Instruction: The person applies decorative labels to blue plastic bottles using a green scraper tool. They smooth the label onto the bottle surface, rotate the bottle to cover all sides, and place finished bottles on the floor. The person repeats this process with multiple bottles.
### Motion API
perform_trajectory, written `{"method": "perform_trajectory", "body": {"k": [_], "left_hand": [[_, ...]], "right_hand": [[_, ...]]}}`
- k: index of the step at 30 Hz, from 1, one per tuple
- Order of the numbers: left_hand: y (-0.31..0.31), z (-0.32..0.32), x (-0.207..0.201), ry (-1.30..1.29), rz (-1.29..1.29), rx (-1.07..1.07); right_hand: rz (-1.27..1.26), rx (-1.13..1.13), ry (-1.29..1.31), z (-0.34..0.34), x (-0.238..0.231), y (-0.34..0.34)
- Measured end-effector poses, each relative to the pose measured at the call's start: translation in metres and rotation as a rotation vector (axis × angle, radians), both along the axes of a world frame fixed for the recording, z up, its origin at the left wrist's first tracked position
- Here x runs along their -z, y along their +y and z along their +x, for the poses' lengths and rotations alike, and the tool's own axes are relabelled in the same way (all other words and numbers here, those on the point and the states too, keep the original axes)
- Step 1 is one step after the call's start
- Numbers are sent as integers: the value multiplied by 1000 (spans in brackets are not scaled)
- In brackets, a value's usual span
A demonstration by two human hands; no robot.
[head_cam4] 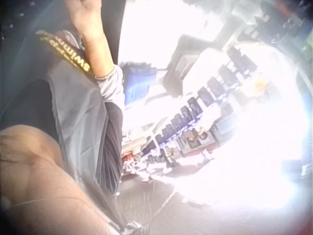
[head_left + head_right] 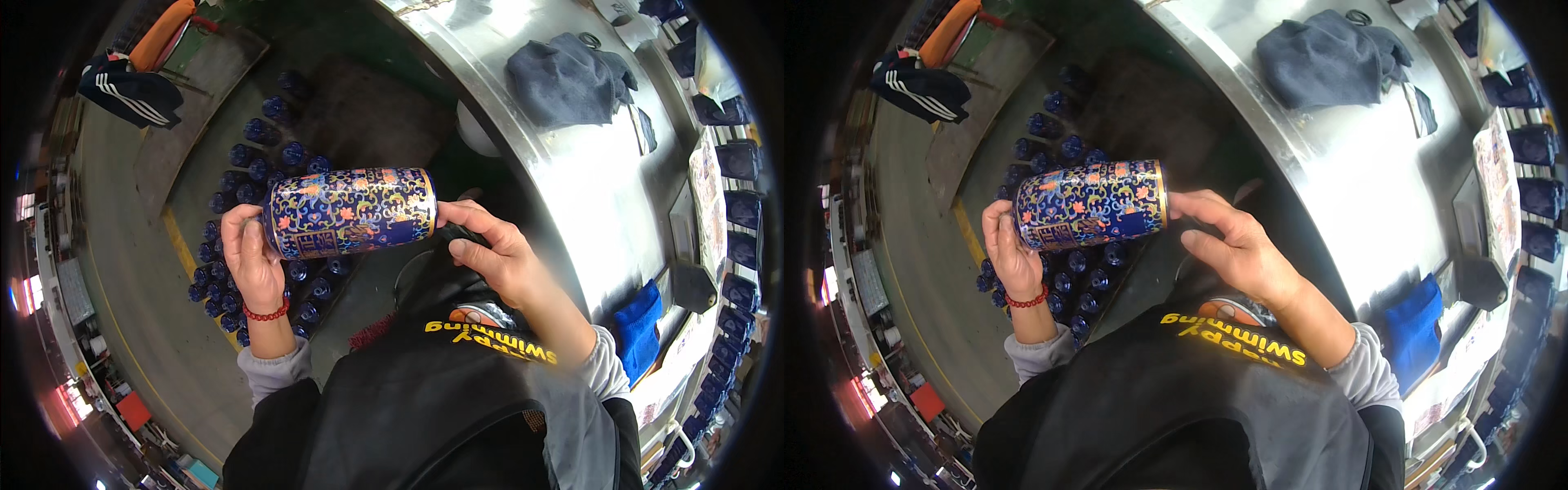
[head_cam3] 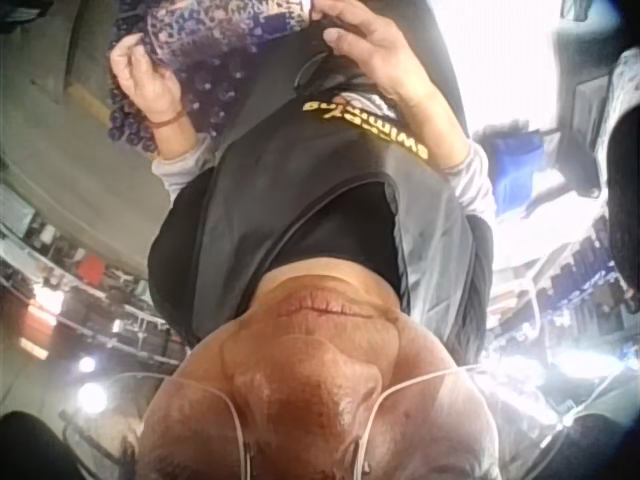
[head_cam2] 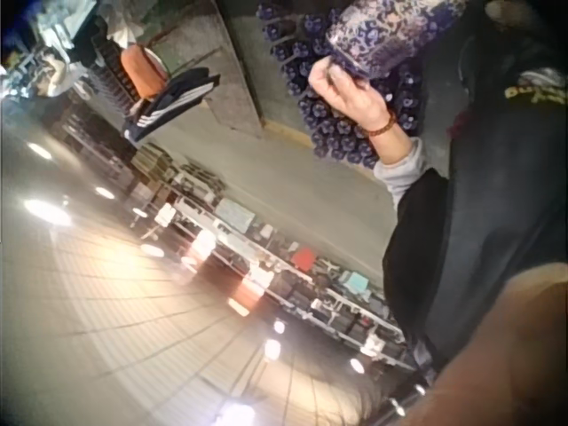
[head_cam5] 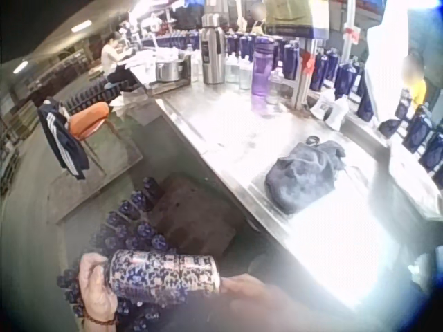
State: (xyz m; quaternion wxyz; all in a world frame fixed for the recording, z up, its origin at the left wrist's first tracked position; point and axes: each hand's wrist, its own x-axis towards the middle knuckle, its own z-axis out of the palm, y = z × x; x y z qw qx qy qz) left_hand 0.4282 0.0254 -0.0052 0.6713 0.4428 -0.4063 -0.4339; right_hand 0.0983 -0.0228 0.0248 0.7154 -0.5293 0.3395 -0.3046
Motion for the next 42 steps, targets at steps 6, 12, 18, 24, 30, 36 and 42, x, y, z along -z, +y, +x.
{"method": "perform_trajectory", "body": {"k": [6, 12, 18, 24, 30, 36, 42], "left_hand": [[-1, -16, -7, -28, 71, -88], [-1, -14, -14, -31, 88, -10], [2, -17, -17, -102, 116, -48], [5, -22, -28, -135, 113, 16], [5, -24, -32, -224, 52, 42], [5, -22, -33, -339, 7, 88], [3, -27, -42, -390, 20, 103]], "right_hand": [[290, 58, -71, -8, -7, 10], [401, 84, -109, -14, -13, 13], [320, 36, -19, -19, -14, 15], [458, 124, -116, -19, -8, 17], [513, 176, -146, -23, 0, 20], [542, 193, -187, -24, 4, 19], [523, 186, -179, -24, 10, 19]]}}
